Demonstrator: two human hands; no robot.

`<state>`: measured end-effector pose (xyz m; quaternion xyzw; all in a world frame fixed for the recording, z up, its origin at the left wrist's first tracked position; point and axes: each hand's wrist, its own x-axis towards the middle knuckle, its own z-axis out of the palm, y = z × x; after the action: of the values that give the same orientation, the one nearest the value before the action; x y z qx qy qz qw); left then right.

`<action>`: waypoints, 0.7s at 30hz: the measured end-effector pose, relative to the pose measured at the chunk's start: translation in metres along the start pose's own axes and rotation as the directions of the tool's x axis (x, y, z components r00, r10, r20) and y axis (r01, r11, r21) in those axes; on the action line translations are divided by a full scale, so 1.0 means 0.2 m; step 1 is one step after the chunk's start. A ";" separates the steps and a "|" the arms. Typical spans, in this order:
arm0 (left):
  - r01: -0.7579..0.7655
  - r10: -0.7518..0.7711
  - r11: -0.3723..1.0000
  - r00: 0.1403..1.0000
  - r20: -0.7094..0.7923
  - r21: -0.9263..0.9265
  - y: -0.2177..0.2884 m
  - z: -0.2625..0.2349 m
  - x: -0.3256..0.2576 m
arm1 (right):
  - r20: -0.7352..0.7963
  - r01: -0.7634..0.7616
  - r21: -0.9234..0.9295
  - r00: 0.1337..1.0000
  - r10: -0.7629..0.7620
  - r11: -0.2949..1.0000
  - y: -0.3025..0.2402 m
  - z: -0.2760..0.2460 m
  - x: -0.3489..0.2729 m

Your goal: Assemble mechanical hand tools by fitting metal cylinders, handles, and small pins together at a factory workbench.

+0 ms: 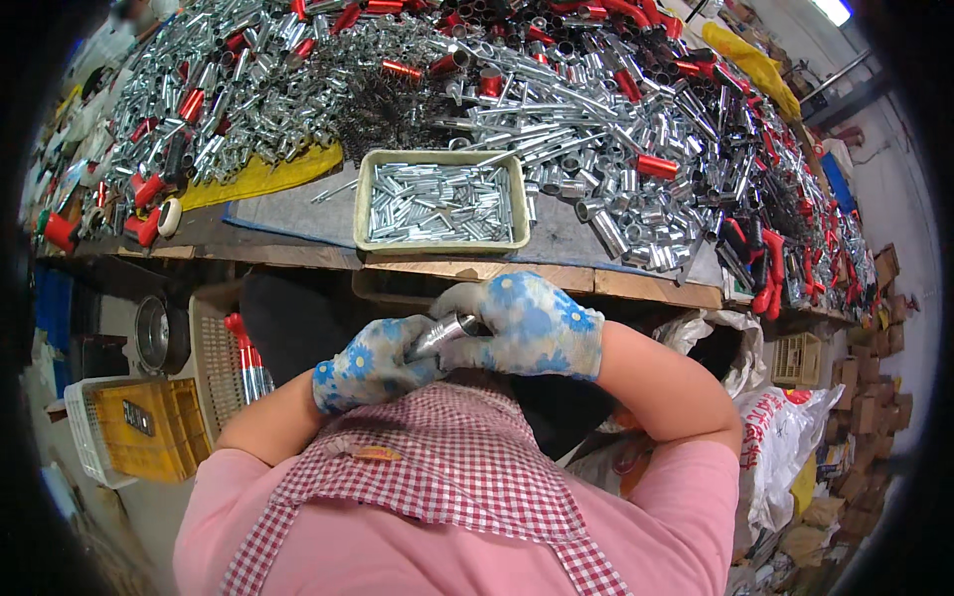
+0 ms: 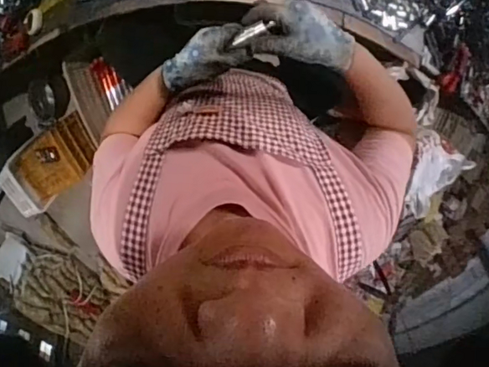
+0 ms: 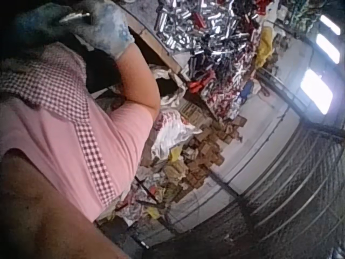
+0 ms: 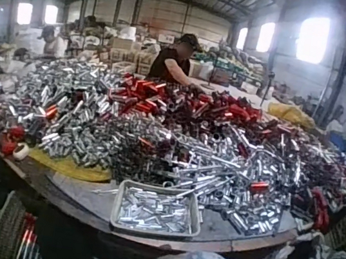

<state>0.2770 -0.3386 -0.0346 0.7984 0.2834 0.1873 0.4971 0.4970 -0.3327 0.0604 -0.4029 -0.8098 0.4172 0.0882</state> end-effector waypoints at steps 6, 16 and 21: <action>0.047 -0.047 0.999 0.997 -0.064 -0.004 0.07 0.02 -0.02 | 0.143 -0.442 -0.328 0.851 0.506 0.835 -0.17 -0.05 0.04; 0.246 -0.242 0.965 0.969 0.048 -0.094 0.13 -0.04 -0.04 | -0.330 0.072 -0.170 0.935 -0.126 0.983 0.03 -0.03 -0.05; 0.005 -0.011 0.999 0.994 -0.107 -0.053 0.08 -0.03 -0.05 | -0.281 0.083 -0.255 0.947 -0.156 0.963 -0.06 -0.01 -0.04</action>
<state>0.2705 -0.3464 -0.0183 0.7728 0.3078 0.2352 0.5027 0.4968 -0.3405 0.0725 -0.4188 -0.8547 0.2445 0.1854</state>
